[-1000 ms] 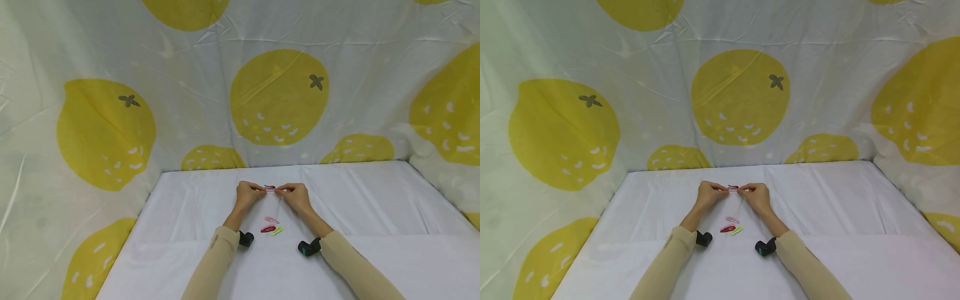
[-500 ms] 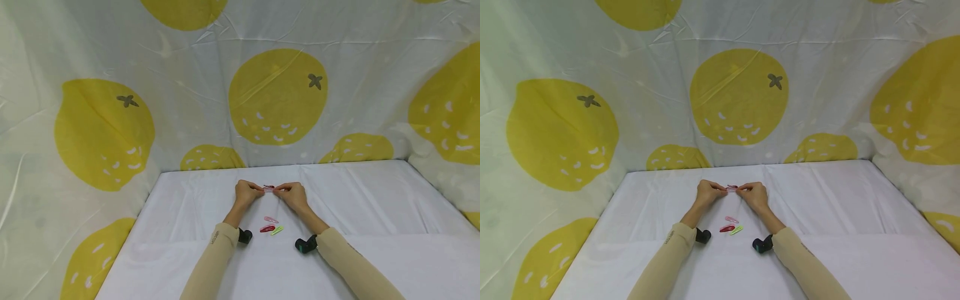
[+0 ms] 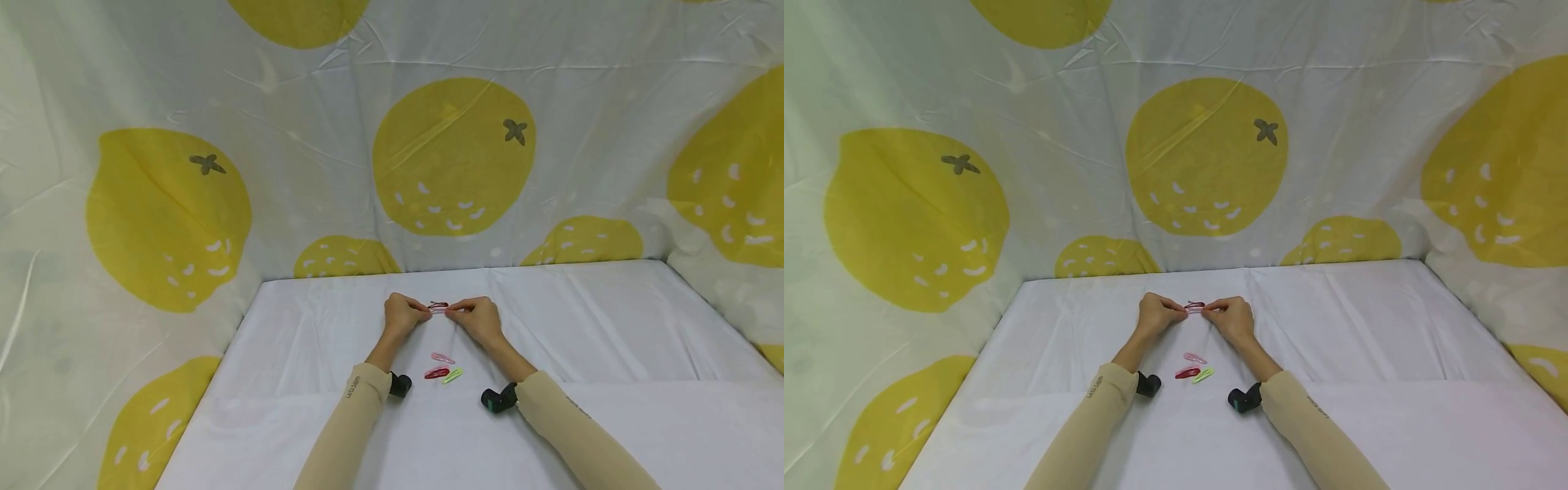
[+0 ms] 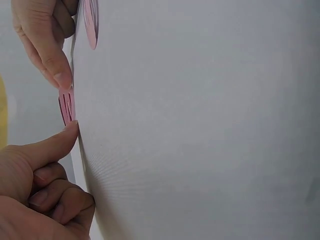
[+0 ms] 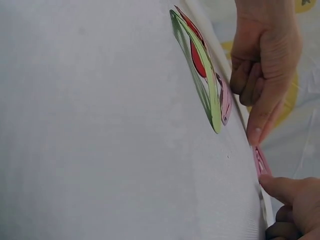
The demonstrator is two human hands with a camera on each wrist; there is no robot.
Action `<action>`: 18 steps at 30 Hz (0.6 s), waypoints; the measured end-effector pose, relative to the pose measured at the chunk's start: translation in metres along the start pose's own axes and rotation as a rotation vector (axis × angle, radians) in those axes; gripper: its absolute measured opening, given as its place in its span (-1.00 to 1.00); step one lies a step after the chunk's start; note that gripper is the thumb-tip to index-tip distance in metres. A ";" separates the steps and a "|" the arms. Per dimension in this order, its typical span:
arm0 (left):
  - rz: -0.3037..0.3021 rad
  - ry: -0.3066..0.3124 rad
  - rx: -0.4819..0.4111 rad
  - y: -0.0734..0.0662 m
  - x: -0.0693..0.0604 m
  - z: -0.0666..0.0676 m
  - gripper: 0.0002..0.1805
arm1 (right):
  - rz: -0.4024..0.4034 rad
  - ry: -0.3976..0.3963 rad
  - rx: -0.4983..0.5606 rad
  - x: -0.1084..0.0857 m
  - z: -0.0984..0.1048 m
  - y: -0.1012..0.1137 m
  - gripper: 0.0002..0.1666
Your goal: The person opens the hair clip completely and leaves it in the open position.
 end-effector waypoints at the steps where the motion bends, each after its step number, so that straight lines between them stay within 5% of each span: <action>1: 0.002 0.000 0.001 0.000 0.000 0.000 -0.92 | -0.001 0.000 -0.002 0.000 0.000 0.000 -0.86; 12: 0.058 0.012 -0.053 0.001 -0.011 0.011 -0.89 | -0.063 0.013 0.090 -0.005 0.004 0.004 -0.77; 18: 0.043 0.179 -0.074 0.006 -0.031 0.028 -0.87 | -0.132 0.119 0.095 -0.020 0.013 0.012 -0.72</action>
Point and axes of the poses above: each hand's wrist, its own x-axis towards the middle knuckle, its own z-axis out of the back of the hand, y = z × x, the point moved 1 cm from there along x, towards the middle knuckle, and after that the axes turned 10 degrees about x, right-handed, at the moved point
